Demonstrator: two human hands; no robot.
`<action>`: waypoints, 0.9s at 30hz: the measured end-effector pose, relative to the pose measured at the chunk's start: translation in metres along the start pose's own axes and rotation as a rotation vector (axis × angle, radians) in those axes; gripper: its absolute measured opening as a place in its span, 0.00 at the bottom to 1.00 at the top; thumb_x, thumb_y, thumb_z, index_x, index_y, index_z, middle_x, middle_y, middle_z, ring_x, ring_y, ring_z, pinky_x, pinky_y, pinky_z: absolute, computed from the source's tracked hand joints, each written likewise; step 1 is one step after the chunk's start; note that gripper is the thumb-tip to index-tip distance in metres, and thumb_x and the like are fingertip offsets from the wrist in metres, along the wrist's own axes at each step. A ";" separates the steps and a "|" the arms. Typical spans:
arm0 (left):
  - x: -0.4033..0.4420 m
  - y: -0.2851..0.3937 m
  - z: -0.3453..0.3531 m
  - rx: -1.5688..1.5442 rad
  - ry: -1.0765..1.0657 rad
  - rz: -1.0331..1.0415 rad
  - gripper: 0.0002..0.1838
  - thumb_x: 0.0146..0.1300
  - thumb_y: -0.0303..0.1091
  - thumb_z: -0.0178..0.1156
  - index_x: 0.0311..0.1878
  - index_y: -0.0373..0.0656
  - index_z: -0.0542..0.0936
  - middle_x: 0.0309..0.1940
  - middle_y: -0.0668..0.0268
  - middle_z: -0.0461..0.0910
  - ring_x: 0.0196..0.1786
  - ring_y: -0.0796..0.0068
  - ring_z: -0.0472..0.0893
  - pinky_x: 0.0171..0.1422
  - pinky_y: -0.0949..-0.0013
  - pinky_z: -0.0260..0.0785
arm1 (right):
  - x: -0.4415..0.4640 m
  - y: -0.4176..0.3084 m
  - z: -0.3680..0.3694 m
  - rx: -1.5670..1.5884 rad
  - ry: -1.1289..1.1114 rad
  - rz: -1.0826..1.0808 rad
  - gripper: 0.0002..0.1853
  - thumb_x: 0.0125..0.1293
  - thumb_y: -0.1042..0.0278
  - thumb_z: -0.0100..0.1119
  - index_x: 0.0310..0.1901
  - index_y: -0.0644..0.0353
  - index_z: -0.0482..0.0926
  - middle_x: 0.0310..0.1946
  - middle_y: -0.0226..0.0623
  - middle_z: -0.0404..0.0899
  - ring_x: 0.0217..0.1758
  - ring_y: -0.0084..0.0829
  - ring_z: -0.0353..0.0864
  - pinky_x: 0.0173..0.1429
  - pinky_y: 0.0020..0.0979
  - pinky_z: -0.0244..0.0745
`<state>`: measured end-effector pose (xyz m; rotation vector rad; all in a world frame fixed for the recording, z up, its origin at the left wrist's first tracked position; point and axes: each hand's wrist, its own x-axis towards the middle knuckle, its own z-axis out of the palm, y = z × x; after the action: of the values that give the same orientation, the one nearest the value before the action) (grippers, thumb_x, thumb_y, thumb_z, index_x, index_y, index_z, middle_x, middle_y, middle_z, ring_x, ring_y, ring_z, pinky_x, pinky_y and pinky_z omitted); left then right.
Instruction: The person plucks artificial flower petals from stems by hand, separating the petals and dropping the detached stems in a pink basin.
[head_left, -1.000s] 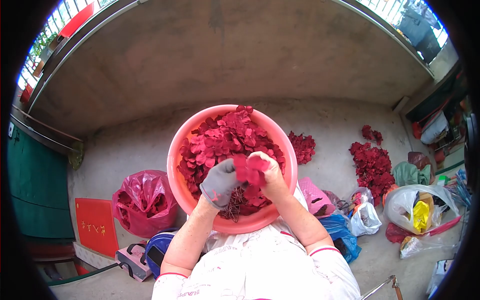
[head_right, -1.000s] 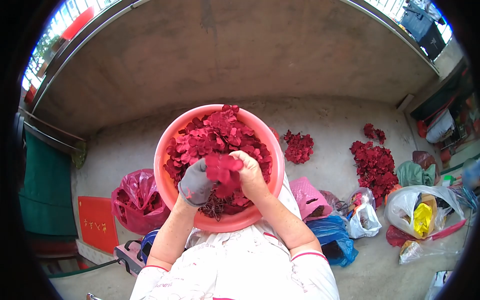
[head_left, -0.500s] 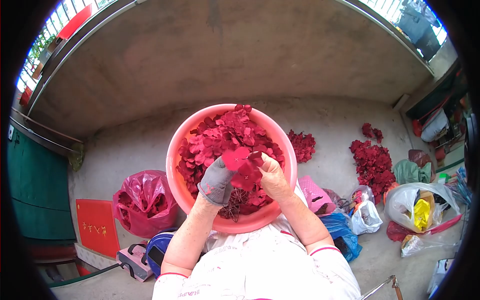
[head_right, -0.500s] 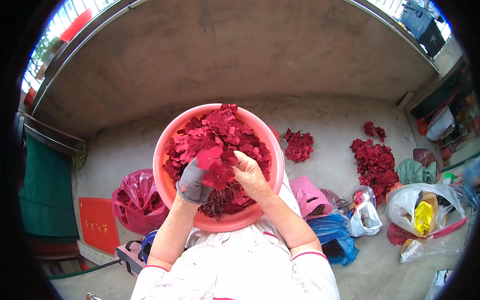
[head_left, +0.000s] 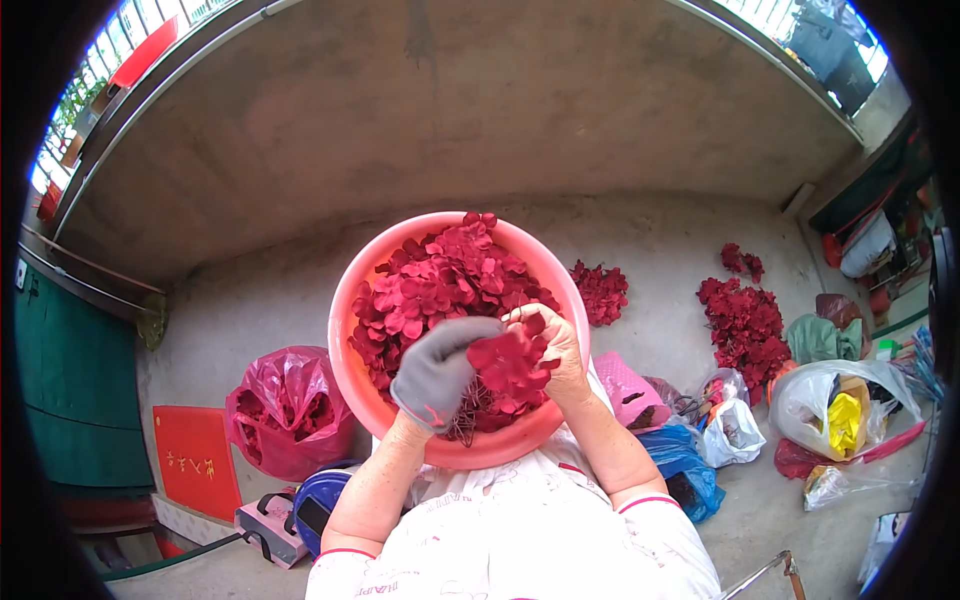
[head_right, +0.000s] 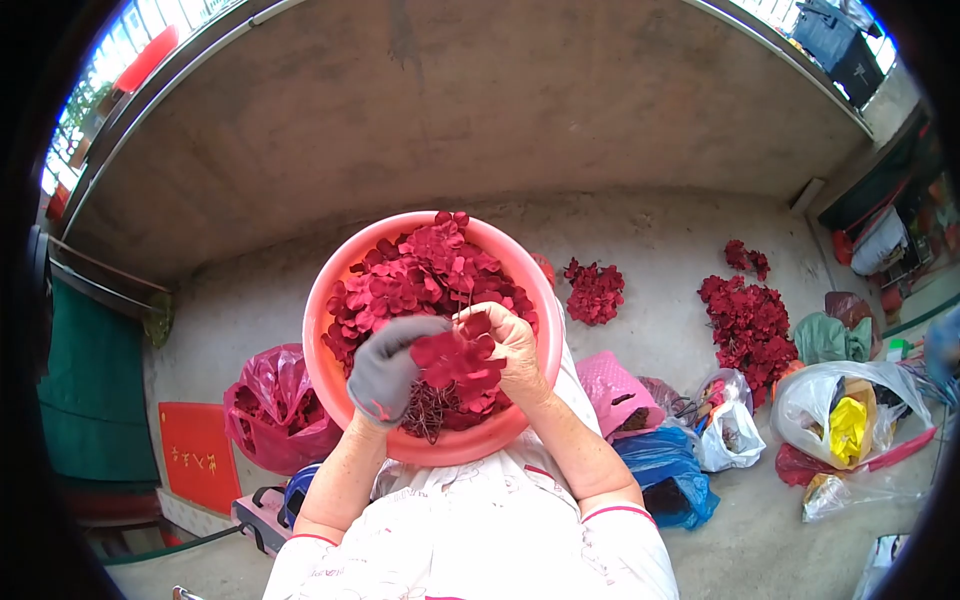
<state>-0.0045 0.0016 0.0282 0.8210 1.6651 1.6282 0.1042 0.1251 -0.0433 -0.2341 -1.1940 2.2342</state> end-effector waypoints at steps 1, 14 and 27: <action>0.005 -0.005 -0.004 -0.083 0.014 -0.068 0.16 0.52 0.20 0.57 0.47 0.38 0.79 0.42 0.63 0.81 0.46 0.74 0.79 0.54 0.74 0.69 | -0.001 0.000 -0.001 0.023 -0.023 0.005 0.24 0.39 0.84 0.54 0.45 0.64 0.73 0.38 0.30 0.76 0.41 0.20 0.77 0.40 0.18 0.71; 0.012 -0.032 -0.004 0.265 -0.064 0.162 0.09 0.52 0.27 0.61 0.38 0.39 0.81 0.40 0.62 0.81 0.45 0.68 0.79 0.50 0.69 0.71 | -0.005 -0.001 0.017 -0.265 -0.209 0.384 0.14 0.64 0.72 0.57 0.51 0.62 0.74 0.38 0.23 0.76 0.39 0.14 0.75 0.45 0.19 0.71; 0.019 -0.028 -0.002 0.659 -0.113 0.248 0.08 0.50 0.30 0.58 0.32 0.39 0.81 0.29 0.57 0.80 0.38 0.58 0.77 0.44 0.62 0.69 | -0.009 0.026 0.009 -0.164 -0.162 0.300 0.11 0.66 0.72 0.54 0.48 0.64 0.76 0.41 0.27 0.79 0.44 0.17 0.75 0.52 0.23 0.72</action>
<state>-0.0164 0.0148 -0.0003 1.4580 2.1077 1.1402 0.0971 0.1022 -0.0597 -0.3203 -1.5178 2.4497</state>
